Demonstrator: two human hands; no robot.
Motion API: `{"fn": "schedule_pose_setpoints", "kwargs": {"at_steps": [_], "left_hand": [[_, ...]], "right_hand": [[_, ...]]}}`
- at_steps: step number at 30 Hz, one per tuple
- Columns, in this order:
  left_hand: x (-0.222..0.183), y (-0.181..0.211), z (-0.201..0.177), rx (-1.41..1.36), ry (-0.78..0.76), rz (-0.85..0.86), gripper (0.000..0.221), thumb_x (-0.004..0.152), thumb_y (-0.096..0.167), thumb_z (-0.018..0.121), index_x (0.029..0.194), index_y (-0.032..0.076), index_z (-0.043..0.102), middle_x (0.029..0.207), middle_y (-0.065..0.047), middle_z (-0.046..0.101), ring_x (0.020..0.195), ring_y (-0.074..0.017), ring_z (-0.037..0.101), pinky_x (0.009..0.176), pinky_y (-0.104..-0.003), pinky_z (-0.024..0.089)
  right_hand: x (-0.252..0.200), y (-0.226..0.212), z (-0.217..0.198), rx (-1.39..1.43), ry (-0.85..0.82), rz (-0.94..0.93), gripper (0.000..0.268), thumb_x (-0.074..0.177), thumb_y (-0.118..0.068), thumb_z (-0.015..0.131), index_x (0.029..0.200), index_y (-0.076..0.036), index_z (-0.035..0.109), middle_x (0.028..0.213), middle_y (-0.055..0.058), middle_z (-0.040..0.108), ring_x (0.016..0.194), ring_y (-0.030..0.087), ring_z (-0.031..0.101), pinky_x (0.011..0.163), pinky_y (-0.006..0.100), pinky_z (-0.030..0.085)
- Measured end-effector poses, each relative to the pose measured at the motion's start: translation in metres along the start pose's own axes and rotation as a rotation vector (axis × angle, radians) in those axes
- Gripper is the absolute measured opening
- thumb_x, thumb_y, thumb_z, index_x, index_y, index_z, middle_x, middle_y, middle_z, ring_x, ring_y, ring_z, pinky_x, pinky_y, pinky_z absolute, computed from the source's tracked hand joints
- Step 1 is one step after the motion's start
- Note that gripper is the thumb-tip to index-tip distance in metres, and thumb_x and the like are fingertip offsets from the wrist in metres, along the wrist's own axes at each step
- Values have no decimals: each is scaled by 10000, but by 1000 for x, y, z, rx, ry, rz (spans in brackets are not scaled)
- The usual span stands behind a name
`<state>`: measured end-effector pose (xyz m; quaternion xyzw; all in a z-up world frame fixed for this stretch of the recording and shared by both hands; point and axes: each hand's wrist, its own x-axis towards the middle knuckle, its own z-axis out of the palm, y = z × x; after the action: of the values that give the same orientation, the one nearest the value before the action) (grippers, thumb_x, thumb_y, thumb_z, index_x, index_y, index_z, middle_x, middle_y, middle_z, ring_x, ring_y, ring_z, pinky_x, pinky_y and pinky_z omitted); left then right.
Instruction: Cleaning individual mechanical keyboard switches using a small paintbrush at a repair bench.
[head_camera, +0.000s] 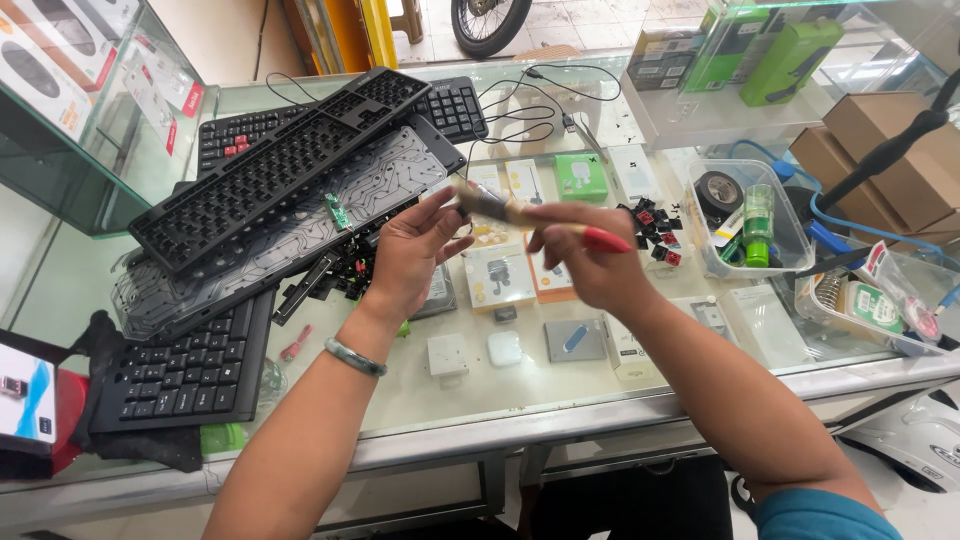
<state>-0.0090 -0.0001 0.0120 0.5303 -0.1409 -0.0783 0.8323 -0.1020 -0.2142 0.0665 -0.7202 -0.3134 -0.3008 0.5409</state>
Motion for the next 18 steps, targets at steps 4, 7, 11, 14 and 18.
{"fn": "schedule_pose_setpoints", "kwargs": {"at_steps": [4,7,11,14,18], "left_hand": [[1,0,-1,46,26,-17,432,906,160,799,1314,107,668,1135,-134,769,1022,-205,756,887,-444,653],[2,0,-2,30,14,-6,463,896,131,807,1329,76,653,1149,-159,758,1037,-244,749,903,-471,654],[0,1,1,34,-2,-5,467,902,124,798,1339,71,642,1142,-171,760,1036,-256,751,910,-485,648],[1,3,-1,39,3,-3,465,906,128,794,1341,66,638,1153,-181,754,1034,-260,752,910,-488,651],[-1,5,2,83,26,-5,467,901,162,810,1329,70,650,1130,-164,763,1033,-241,749,926,-488,634]], "right_hand": [[-8,8,-2,61,34,78,276,1038,-190,568,998,16,746,532,90,644,433,135,590,453,249,487],[-6,9,-5,41,106,44,290,1055,-184,534,1050,30,729,561,104,658,454,154,621,488,262,532],[-5,5,0,-8,25,60,271,1042,-192,569,943,-5,739,529,86,653,438,149,600,469,253,497],[-5,2,-1,-51,24,28,264,1035,-187,577,946,-6,745,533,82,656,431,146,592,476,254,502],[-5,1,4,-50,11,12,254,1041,-172,572,1009,9,747,556,86,666,451,148,605,483,260,501]]}}
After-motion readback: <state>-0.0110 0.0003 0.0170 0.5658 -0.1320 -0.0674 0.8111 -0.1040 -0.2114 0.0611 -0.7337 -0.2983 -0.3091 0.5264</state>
